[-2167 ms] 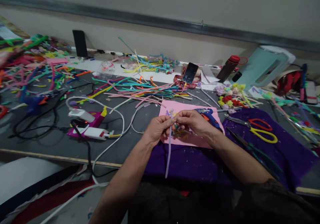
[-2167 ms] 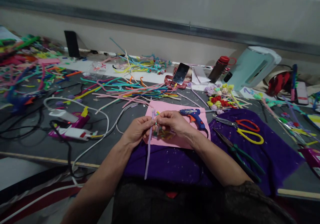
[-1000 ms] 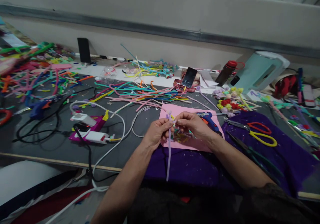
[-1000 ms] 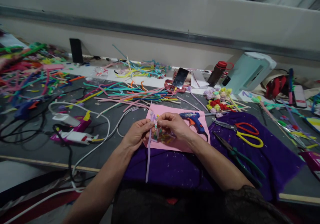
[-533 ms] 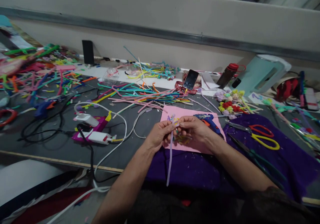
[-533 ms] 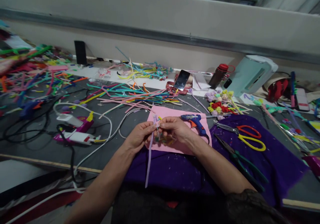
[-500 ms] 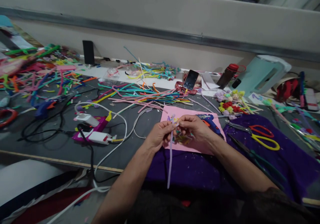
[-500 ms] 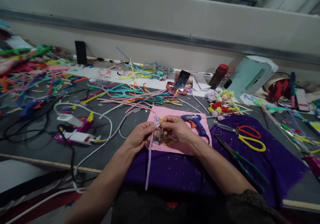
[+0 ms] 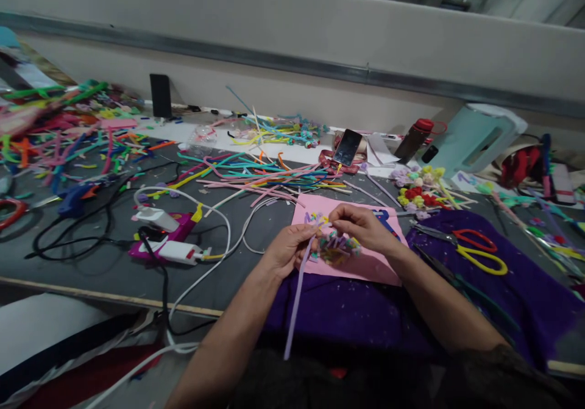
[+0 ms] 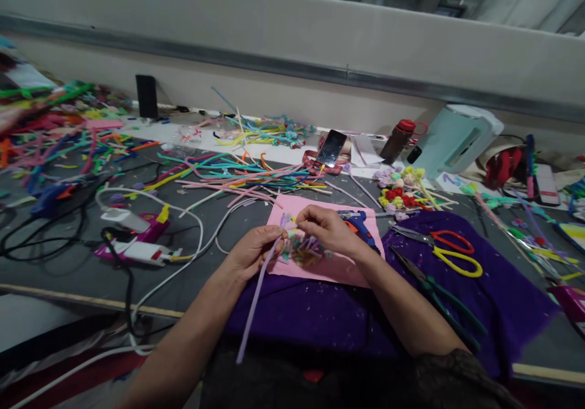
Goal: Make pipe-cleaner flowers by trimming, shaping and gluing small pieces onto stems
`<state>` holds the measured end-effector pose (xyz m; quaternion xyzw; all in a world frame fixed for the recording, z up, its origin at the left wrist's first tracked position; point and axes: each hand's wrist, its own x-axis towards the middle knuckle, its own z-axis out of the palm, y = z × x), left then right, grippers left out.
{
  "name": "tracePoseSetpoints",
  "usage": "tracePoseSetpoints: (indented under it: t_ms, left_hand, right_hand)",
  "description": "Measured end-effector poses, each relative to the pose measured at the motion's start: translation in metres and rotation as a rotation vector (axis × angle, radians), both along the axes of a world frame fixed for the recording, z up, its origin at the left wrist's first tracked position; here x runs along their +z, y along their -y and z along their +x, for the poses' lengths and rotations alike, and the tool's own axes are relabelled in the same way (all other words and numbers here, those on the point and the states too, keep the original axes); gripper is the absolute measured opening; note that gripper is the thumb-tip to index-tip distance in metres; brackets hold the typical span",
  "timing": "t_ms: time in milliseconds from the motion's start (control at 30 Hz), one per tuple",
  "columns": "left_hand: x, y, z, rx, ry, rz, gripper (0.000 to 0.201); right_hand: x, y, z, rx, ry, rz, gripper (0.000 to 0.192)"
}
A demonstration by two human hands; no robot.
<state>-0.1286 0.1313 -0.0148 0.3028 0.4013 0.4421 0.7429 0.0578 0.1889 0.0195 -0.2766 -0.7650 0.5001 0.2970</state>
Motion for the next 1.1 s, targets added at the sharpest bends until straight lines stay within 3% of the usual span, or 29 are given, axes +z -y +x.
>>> tracePoseSetpoints:
  t_ms: [167,300,567,767,1100]
  left_hand:
    - [0.000,-0.001,0.000,-0.040,-0.023,0.015,0.022]
    - [0.002,0.001,0.002,-0.067,-0.073,0.027,0.020]
    - [0.008,0.003,0.002,-0.108,-0.170,-0.004,0.022]
    - [0.009,0.004,0.004,-0.117,-0.179,-0.004,0.019]
    - [0.008,0.004,0.005,-0.114,-0.200,0.009,0.019]
  right_hand:
    - [0.002,-0.019,0.014,-0.113,-0.042,-0.114,0.013]
    - [-0.001,-0.024,0.016,-0.090,-0.074,-0.218,0.014]
    - [-0.003,-0.019,0.015,-0.033,-0.006,-0.251,0.014]
    - [0.004,-0.012,0.011,-0.013,0.063,-0.164,0.014]
    - [0.004,-0.010,0.009,0.050,0.137,0.142,0.010]
